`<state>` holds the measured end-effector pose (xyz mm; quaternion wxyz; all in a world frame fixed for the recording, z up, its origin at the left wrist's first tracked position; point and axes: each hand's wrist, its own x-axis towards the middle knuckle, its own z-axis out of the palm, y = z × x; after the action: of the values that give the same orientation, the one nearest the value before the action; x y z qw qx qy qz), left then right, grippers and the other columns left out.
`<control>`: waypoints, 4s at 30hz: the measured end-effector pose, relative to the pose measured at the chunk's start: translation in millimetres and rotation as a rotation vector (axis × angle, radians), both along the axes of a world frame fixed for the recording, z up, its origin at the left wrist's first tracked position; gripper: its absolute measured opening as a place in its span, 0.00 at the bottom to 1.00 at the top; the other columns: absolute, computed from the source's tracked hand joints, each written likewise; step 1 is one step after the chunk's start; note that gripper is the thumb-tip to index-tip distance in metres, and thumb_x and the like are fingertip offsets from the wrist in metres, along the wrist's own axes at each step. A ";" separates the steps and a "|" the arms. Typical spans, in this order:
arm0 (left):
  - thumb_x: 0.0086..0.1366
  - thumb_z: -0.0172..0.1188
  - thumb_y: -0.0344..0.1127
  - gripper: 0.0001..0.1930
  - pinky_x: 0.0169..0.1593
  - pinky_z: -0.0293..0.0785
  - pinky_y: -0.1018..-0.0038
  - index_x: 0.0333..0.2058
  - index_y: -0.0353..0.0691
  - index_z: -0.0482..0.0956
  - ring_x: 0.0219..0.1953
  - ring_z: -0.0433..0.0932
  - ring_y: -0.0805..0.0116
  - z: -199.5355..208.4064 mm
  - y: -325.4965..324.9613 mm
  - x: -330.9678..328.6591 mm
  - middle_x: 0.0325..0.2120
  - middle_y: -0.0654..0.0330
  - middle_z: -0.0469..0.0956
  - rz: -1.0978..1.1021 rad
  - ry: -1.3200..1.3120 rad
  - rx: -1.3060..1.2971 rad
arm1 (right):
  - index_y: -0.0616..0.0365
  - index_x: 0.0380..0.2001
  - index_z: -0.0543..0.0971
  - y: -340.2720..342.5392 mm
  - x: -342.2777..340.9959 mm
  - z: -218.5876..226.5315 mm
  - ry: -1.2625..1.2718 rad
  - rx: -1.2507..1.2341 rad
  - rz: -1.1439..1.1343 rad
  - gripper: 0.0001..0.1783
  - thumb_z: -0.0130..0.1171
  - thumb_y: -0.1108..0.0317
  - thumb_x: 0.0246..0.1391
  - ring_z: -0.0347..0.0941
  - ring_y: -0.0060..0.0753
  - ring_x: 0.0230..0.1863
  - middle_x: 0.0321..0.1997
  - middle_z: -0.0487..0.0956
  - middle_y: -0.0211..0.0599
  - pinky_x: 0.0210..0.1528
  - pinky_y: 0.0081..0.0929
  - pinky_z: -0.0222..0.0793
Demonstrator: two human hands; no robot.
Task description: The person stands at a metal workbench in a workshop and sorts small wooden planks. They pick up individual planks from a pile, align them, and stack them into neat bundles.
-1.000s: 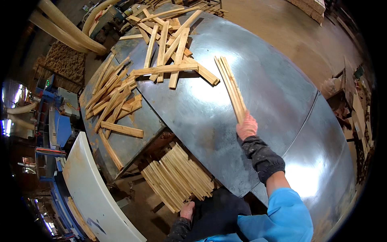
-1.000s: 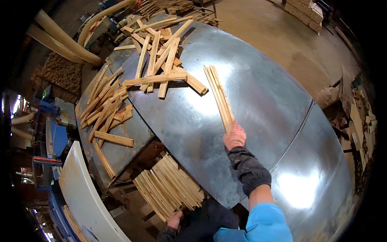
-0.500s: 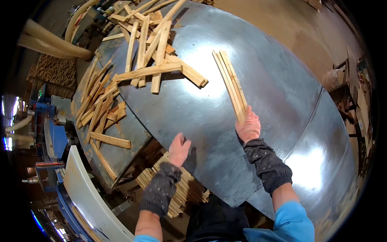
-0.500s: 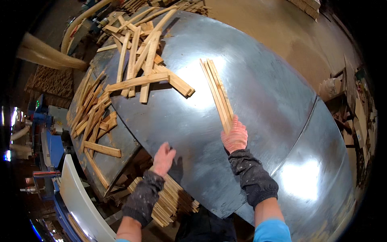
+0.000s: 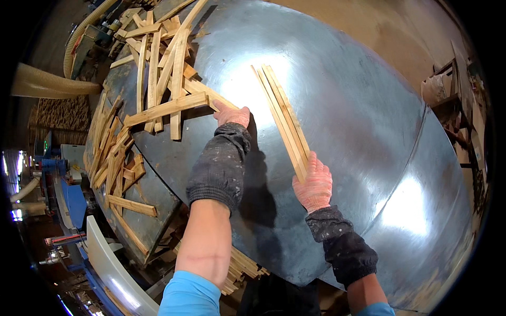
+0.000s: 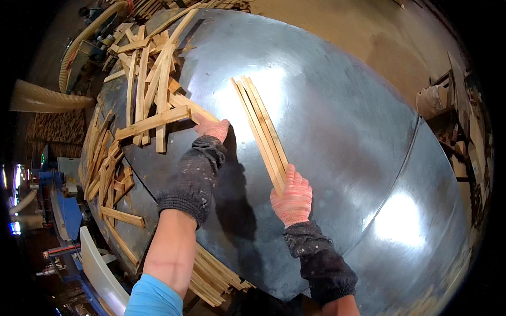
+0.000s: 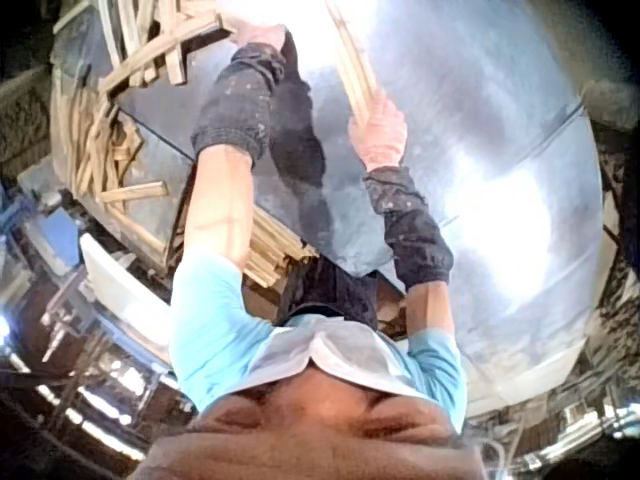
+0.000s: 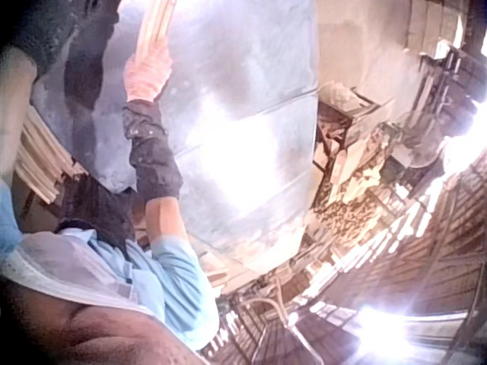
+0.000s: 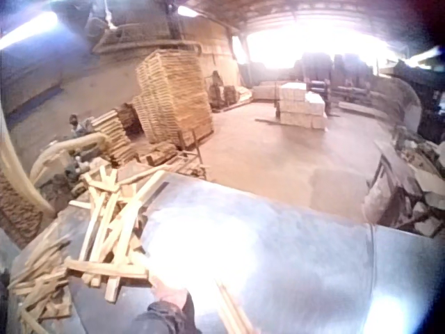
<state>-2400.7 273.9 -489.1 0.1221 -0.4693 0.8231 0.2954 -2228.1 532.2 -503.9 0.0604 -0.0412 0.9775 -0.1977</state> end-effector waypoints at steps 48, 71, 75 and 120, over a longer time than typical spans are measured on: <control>0.61 0.69 0.25 0.48 0.50 0.80 0.70 0.75 0.49 0.52 0.46 0.79 0.70 -11.3 134.3 350.6 0.47 0.60 0.77 -0.051 0.443 1.024 | 0.58 0.76 0.58 20.7 79.8 -0.9 -0.320 -0.327 -0.034 0.52 0.68 0.47 0.56 0.69 0.56 0.65 0.65 0.73 0.54 0.69 0.45 0.66; 0.59 0.75 0.39 0.46 0.52 0.77 0.72 0.72 0.36 0.61 0.41 0.80 0.70 -3.4 119.6 330.3 0.39 0.61 0.81 -0.258 0.135 0.537 | 0.60 0.77 0.52 -22.8 36.4 10.2 -0.339 -0.262 -0.130 0.66 0.79 0.48 0.43 0.64 0.53 0.69 0.68 0.69 0.52 0.71 0.42 0.65; 0.58 0.75 0.41 0.47 0.56 0.76 0.70 0.72 0.37 0.61 0.47 0.82 0.64 -14.5 119.2 333.7 0.47 0.54 0.83 -0.227 0.318 0.643 | 0.59 0.77 0.53 -34.2 28.6 21.4 -0.340 -0.225 -0.094 0.66 0.79 0.47 0.42 0.62 0.55 0.71 0.73 0.63 0.53 0.73 0.44 0.63; 0.57 0.68 0.55 0.42 0.63 0.72 0.55 0.67 0.42 0.68 0.60 0.74 0.44 8.4 50.8 293.5 0.57 0.46 0.74 -0.796 0.185 0.316 | 0.60 0.69 0.69 -70.6 30.1 17.8 0.110 0.027 0.101 0.54 0.79 0.49 0.40 0.57 0.69 0.75 0.76 0.59 0.66 0.73 0.52 0.60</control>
<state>-2107.3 324.7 -480.7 0.2226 -0.0628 0.8920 0.3884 -2198.0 461.6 -486.1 0.0169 -0.1002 0.9787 -0.1785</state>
